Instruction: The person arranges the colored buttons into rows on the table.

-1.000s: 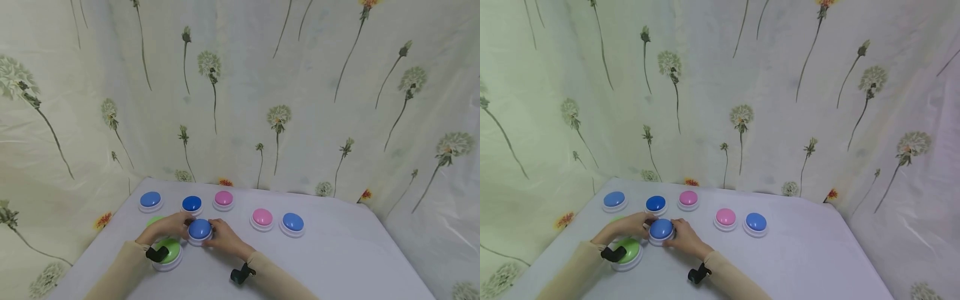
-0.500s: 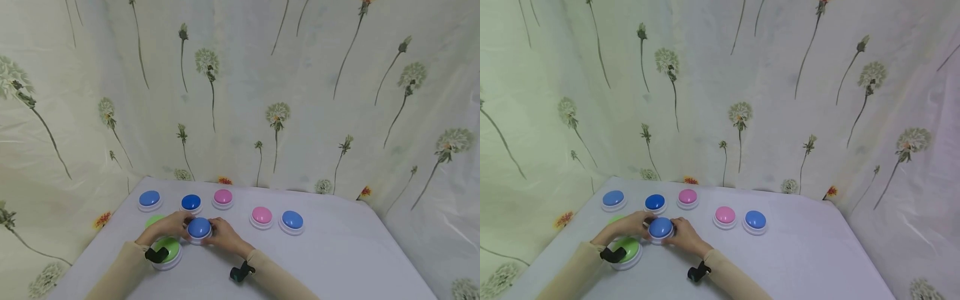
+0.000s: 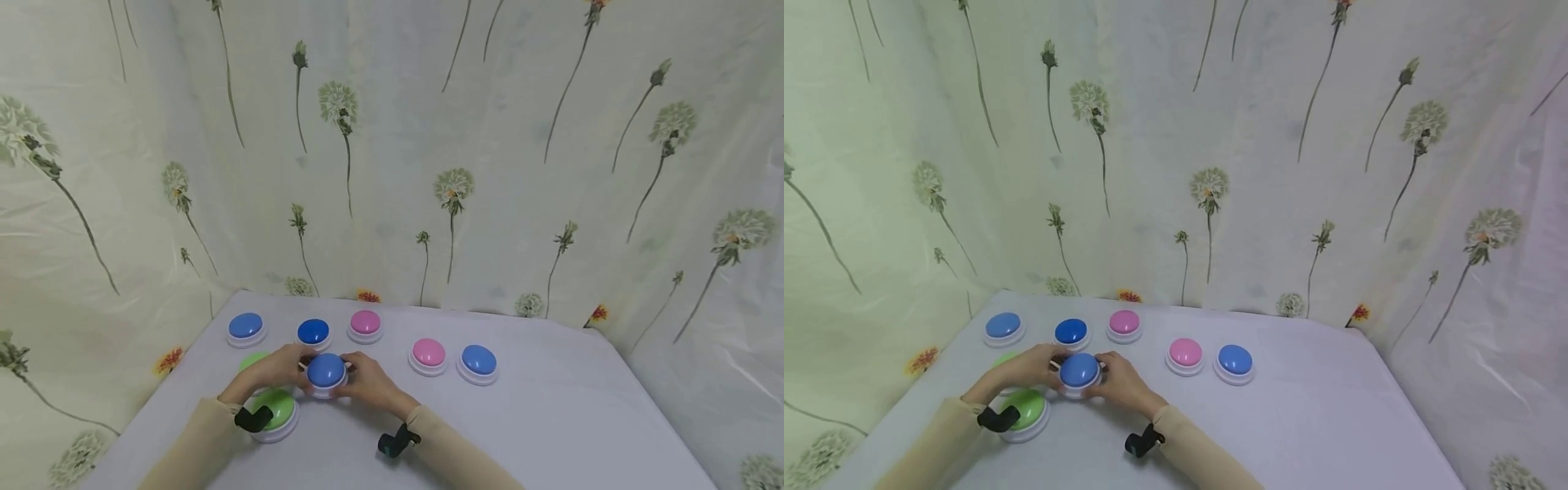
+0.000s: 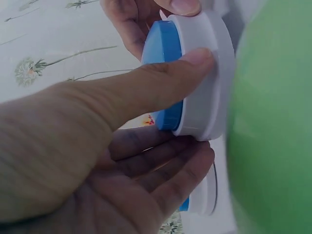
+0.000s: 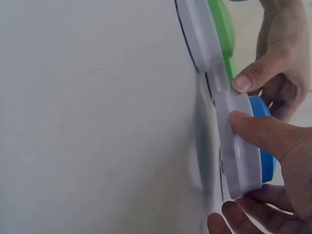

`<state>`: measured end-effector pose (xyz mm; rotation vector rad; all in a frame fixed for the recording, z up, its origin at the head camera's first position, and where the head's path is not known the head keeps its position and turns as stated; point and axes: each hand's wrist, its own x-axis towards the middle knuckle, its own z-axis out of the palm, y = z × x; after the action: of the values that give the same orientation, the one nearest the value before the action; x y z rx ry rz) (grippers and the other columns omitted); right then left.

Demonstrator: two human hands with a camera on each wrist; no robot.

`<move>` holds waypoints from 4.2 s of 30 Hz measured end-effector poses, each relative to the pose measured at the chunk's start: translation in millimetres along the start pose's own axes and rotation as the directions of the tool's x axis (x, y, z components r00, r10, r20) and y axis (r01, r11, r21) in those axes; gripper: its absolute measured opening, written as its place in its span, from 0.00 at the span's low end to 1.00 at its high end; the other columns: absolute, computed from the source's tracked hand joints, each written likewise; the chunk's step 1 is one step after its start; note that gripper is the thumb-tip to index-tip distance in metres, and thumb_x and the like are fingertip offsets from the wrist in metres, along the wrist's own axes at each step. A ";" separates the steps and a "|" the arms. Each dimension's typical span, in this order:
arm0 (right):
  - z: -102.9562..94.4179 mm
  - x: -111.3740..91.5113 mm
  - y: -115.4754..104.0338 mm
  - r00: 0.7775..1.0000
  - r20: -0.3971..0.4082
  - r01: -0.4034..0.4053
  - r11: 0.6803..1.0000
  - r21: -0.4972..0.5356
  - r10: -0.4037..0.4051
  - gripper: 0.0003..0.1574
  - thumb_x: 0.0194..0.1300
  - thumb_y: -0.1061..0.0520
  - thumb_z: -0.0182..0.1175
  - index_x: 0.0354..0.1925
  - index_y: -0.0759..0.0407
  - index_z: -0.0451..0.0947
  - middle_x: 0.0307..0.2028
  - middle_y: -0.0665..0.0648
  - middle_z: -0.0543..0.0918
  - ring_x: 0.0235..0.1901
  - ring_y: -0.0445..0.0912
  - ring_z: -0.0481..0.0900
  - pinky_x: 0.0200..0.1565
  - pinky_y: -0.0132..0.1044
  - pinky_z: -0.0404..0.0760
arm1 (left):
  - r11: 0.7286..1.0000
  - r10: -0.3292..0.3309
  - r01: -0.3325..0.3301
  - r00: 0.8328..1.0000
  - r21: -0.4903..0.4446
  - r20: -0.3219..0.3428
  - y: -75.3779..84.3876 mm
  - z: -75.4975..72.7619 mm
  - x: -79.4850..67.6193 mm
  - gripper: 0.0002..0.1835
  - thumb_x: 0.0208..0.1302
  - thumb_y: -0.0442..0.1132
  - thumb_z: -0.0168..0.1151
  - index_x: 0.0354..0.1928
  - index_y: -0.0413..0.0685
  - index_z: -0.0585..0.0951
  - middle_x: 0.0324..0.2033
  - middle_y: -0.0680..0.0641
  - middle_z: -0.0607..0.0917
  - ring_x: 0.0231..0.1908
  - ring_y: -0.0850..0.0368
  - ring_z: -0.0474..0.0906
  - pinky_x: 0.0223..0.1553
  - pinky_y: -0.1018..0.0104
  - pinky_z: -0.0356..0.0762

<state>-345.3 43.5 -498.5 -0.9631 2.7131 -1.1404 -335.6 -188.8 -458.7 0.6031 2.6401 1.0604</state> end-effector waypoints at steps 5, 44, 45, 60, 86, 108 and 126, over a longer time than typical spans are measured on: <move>-11.0 -4.8 -5.6 1.000 -0.013 0.003 1.000 -0.011 -0.003 0.41 0.53 0.43 0.72 0.62 0.55 0.72 0.54 0.53 0.79 0.50 0.44 0.77 0.51 0.35 0.79 | 1.000 0.006 -0.006 1.000 0.019 -0.011 9.8 -2.3 0.3 0.35 0.48 0.37 0.75 0.61 0.39 0.74 0.53 0.44 0.82 0.54 0.48 0.78 0.56 0.49 0.76; -102.2 -136.6 2.0 0.990 -0.134 -0.052 0.997 -0.056 0.044 0.46 0.47 0.35 0.73 0.61 0.46 0.70 0.52 0.44 0.77 0.47 0.42 0.74 0.40 0.39 0.80 | 0.963 0.261 -0.265 0.962 0.055 0.078 126.2 65.6 12.3 0.33 0.49 0.45 0.76 0.58 0.45 0.75 0.50 0.50 0.81 0.52 0.57 0.78 0.55 0.55 0.78; -103.7 -142.0 4.1 0.988 -0.146 -0.059 0.997 -0.058 0.050 0.45 0.47 0.35 0.73 0.61 0.44 0.70 0.52 0.44 0.77 0.47 0.42 0.74 0.39 0.38 0.80 | 0.961 0.266 -0.271 0.960 0.054 0.082 129.4 69.7 13.6 0.33 0.49 0.45 0.76 0.58 0.45 0.75 0.50 0.50 0.81 0.51 0.58 0.77 0.55 0.55 0.78; -135.5 -215.1 29.5 0.944 -0.296 -0.189 0.975 -0.119 0.147 0.44 0.42 0.37 0.75 0.58 0.43 0.73 0.49 0.39 0.78 0.45 0.37 0.74 0.37 0.31 0.76 | 0.908 0.388 -0.396 0.918 0.134 0.084 177.0 134.9 43.7 0.34 0.47 0.44 0.77 0.58 0.44 0.76 0.49 0.53 0.82 0.50 0.66 0.77 0.53 0.72 0.76; -187.8 -268.9 117.8 0.852 -0.353 -0.444 0.891 -0.096 0.387 0.47 0.47 0.44 0.75 0.61 0.59 0.72 0.52 0.55 0.80 0.45 0.42 0.76 0.39 0.30 0.79 | 0.879 0.478 -0.477 0.877 0.023 -0.044 223.1 237.8 123.9 0.35 0.50 0.35 0.74 0.62 0.33 0.73 0.56 0.43 0.81 0.55 0.60 0.78 0.55 0.76 0.74; -200.6 -268.6 166.6 0.843 -0.400 -0.405 0.914 -0.030 0.360 0.44 0.54 0.52 0.72 0.61 0.73 0.67 0.58 0.73 0.75 0.56 0.62 0.77 0.55 0.45 0.78 | 0.958 0.278 -0.288 0.917 0.008 -0.286 231.1 286.9 160.8 0.20 0.47 0.34 0.74 0.43 0.31 0.81 0.39 0.42 0.84 0.43 0.57 0.78 0.49 0.70 0.76; -220.5 -236.1 185.4 0.818 -0.462 -0.418 0.906 -0.068 0.343 0.28 0.63 0.62 0.63 0.59 0.75 0.71 0.50 0.72 0.81 0.50 0.61 0.81 0.51 0.49 0.80 | 0.985 0.131 -0.155 0.958 -0.077 -0.254 243.9 294.3 194.1 0.35 0.58 0.32 0.64 0.65 0.23 0.63 0.65 0.31 0.67 0.67 0.44 0.64 0.68 0.62 0.62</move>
<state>-312.2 414.4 -504.9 -0.1331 3.1872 -1.1732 -332.3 236.9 -508.7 0.6908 2.7683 1.3799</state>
